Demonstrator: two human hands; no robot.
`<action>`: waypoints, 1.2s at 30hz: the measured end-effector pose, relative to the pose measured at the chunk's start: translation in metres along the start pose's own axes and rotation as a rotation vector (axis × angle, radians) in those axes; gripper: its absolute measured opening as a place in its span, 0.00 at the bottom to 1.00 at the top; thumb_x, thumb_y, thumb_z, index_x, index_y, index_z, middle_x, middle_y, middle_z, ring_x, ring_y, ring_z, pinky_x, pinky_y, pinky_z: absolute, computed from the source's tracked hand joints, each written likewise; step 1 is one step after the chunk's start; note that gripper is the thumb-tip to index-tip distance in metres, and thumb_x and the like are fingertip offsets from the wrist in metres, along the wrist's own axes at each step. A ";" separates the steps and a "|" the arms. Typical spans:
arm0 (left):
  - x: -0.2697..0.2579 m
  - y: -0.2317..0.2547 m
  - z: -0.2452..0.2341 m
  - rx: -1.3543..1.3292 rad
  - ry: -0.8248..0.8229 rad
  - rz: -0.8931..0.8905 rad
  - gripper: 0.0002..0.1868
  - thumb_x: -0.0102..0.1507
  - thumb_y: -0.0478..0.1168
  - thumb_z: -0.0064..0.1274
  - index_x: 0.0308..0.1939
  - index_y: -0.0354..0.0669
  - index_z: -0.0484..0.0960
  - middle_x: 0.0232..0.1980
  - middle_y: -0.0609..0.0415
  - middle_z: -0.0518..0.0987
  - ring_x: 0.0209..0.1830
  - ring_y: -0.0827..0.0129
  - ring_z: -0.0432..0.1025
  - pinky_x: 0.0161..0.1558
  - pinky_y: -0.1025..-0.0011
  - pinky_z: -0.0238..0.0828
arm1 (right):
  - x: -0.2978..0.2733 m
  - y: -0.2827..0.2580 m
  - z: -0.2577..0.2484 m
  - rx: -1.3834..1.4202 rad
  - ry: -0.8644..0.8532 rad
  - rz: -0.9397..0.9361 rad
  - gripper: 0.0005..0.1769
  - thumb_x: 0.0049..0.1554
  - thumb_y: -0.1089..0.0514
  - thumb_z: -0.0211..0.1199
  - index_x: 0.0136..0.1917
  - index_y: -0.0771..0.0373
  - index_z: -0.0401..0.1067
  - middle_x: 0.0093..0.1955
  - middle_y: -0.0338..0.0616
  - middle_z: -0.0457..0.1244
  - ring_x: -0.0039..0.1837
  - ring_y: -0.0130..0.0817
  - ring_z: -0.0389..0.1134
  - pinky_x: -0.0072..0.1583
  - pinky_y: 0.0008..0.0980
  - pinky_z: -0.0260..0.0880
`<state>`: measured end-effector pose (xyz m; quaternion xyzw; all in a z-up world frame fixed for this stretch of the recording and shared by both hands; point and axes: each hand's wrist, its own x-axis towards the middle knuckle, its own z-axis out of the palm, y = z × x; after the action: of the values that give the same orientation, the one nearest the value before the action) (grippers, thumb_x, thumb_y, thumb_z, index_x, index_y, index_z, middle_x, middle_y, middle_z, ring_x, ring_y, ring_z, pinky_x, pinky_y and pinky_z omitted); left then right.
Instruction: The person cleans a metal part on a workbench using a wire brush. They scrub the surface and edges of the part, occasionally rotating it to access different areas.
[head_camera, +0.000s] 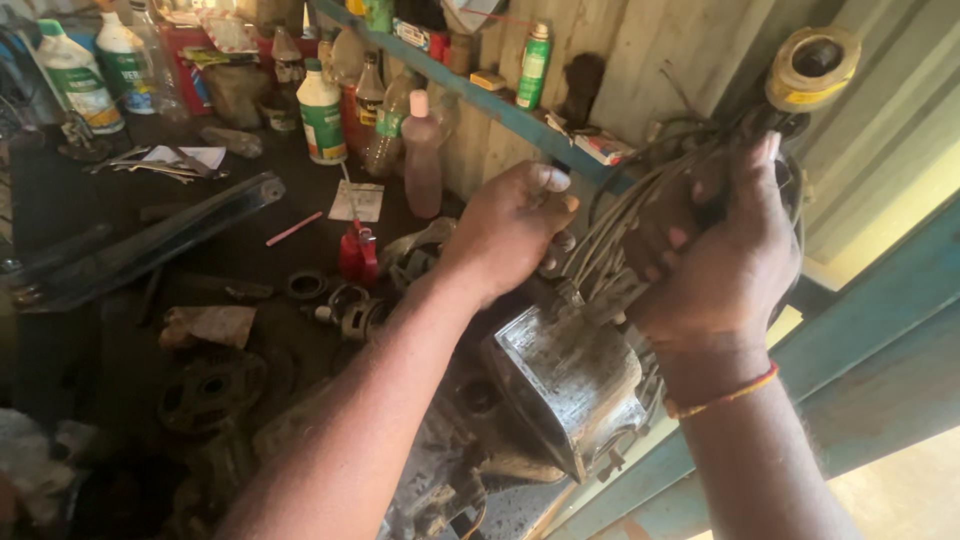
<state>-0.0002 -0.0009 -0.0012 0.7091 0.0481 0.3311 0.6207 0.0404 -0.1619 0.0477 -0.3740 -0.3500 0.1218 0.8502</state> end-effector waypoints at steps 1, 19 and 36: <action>0.002 0.000 -0.001 -0.002 -0.013 -0.026 0.14 0.64 0.37 0.56 0.51 0.32 0.78 0.33 0.53 0.81 0.27 0.75 0.74 0.26 0.73 0.71 | -0.002 0.001 0.001 -0.034 0.016 -0.002 0.23 0.71 0.38 0.49 0.42 0.56 0.59 0.29 0.39 0.50 0.28 0.30 0.47 0.31 0.33 0.48; 0.004 -0.002 -0.002 0.013 -0.036 -0.071 0.19 0.63 0.41 0.54 0.56 0.35 0.77 0.33 0.54 0.82 0.26 0.76 0.76 0.25 0.75 0.73 | -0.021 0.008 0.007 -0.066 0.037 0.093 0.24 0.68 0.36 0.51 0.40 0.55 0.60 0.28 0.38 0.51 0.27 0.30 0.49 0.28 0.33 0.49; 0.010 -0.016 0.001 -0.049 -0.045 -0.028 0.17 0.65 0.40 0.54 0.54 0.34 0.76 0.39 0.55 0.81 0.29 0.77 0.77 0.24 0.77 0.75 | -0.065 0.003 -0.009 0.161 0.011 -0.049 0.29 0.77 0.41 0.45 0.38 0.59 0.57 0.27 0.40 0.49 0.29 0.30 0.47 0.34 0.32 0.47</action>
<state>0.0131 0.0066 -0.0119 0.7001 0.0361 0.3074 0.6435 -0.0004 -0.1952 0.0088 -0.2966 -0.3432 0.1267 0.8822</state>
